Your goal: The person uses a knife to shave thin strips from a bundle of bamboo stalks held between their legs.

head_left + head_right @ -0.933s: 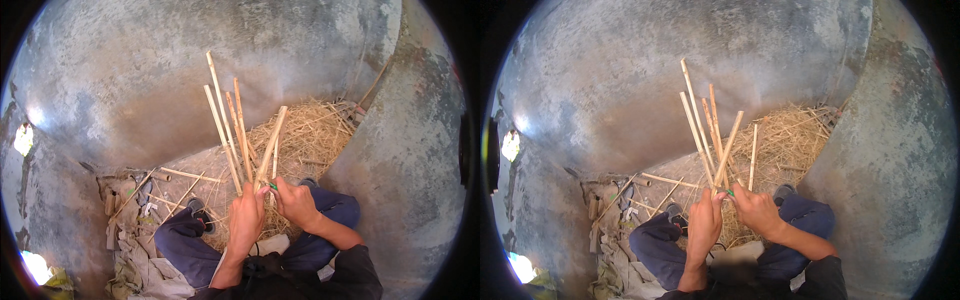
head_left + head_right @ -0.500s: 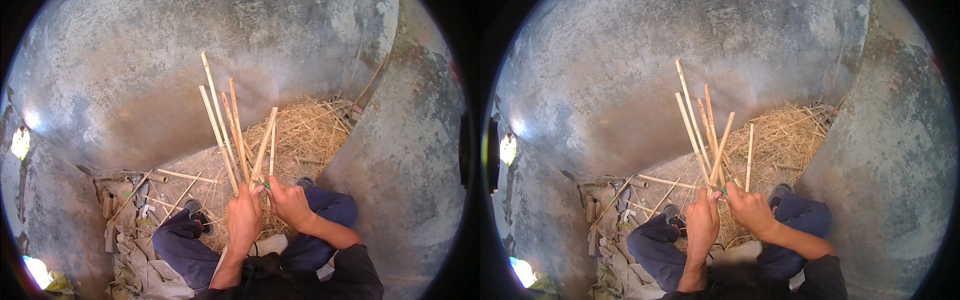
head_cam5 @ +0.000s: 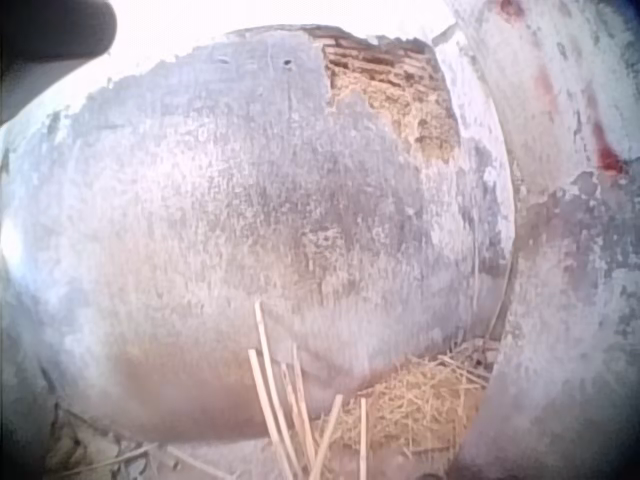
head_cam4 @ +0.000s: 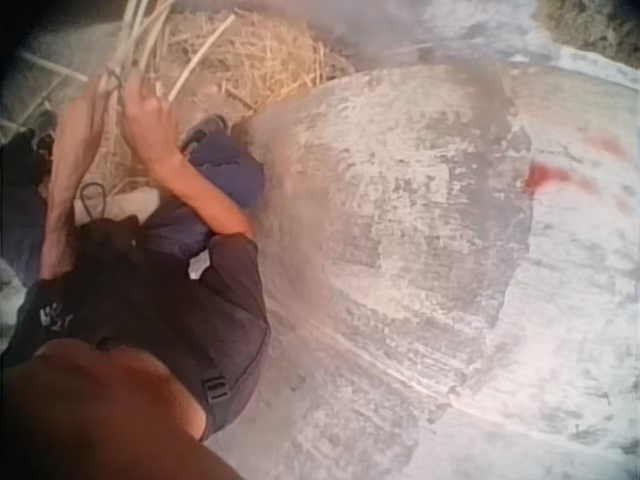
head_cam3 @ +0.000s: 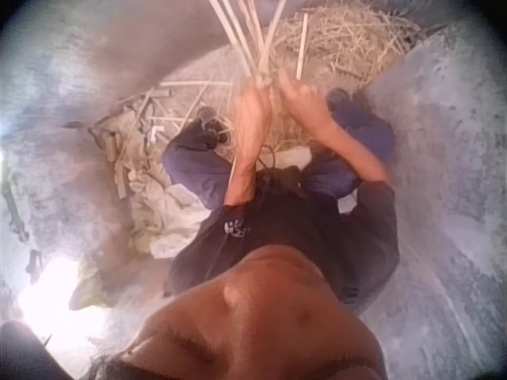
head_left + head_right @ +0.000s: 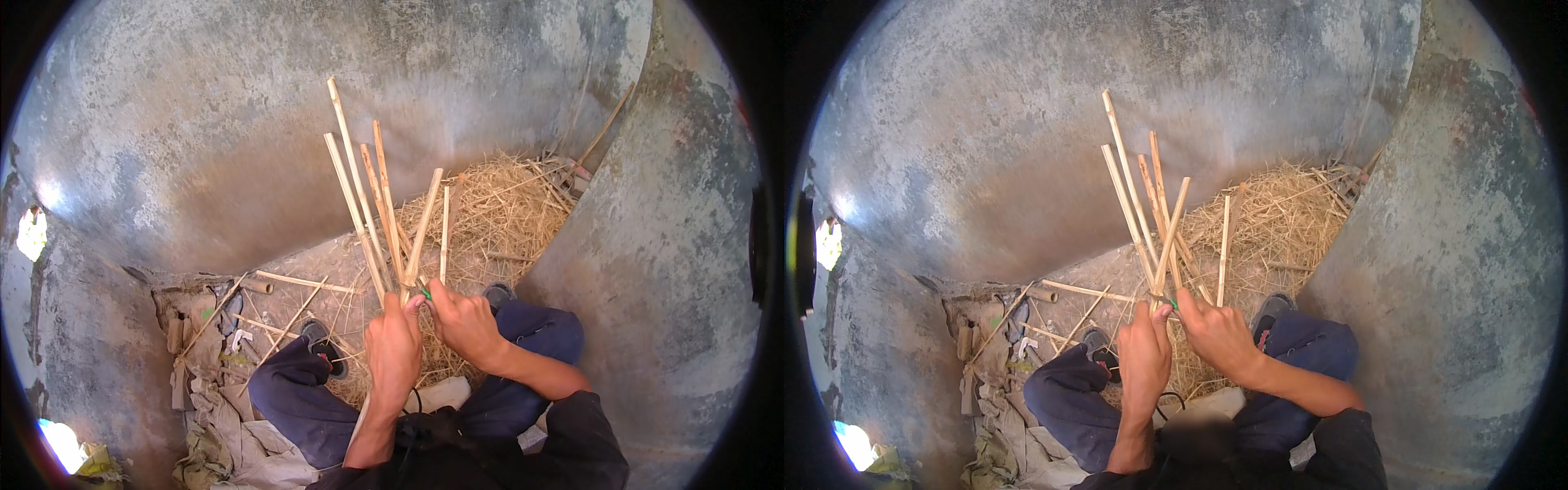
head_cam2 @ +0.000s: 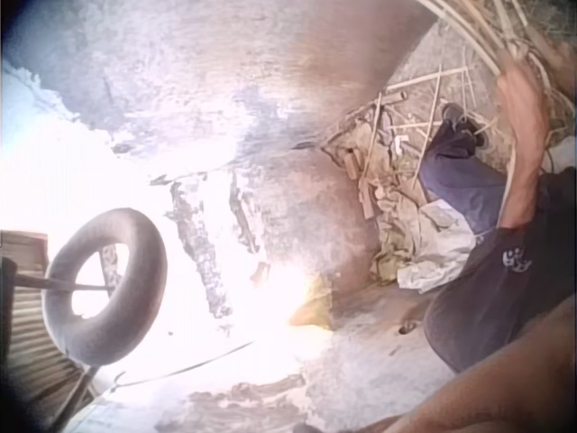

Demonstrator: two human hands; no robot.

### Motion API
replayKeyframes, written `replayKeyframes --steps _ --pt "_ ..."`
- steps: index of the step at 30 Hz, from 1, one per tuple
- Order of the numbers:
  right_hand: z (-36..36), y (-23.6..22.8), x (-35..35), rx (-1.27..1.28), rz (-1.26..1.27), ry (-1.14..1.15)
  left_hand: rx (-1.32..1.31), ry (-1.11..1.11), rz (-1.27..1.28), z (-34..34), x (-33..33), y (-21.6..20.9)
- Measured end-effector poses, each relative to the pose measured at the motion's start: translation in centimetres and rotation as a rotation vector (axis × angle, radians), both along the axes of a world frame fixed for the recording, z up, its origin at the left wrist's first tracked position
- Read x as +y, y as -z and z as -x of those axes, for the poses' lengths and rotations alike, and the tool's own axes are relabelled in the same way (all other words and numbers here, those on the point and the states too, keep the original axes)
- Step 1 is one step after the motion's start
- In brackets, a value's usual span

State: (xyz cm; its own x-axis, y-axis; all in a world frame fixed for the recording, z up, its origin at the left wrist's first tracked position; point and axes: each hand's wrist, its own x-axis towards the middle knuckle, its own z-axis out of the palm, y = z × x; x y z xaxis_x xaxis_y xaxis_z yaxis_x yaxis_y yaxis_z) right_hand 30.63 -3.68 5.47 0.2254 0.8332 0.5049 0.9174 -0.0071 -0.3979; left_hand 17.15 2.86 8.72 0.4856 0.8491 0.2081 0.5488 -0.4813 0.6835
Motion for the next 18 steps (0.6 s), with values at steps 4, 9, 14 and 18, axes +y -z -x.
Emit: replayKeyframes --steps 4,9,14,18 --pt "-0.02 0.24 0.25 0.017 -0.016 -0.009 0.006 -0.001 0.005 -0.05 0.1 0.23" --pt "-0.35 0.4 0.6 0.079 -0.036 -0.055 -0.01 -0.008 -0.001 -0.27 0.27 0.41" --pt "-0.28 0.47 0.74 0.075 0.008 -0.066 0.013 -0.007 -0.005 -0.09 0.28 0.41" --pt "-0.31 0.58 1.01 0.152 -0.007 -0.109 0.0 0.009 0.0 -0.03 0.26 0.29"
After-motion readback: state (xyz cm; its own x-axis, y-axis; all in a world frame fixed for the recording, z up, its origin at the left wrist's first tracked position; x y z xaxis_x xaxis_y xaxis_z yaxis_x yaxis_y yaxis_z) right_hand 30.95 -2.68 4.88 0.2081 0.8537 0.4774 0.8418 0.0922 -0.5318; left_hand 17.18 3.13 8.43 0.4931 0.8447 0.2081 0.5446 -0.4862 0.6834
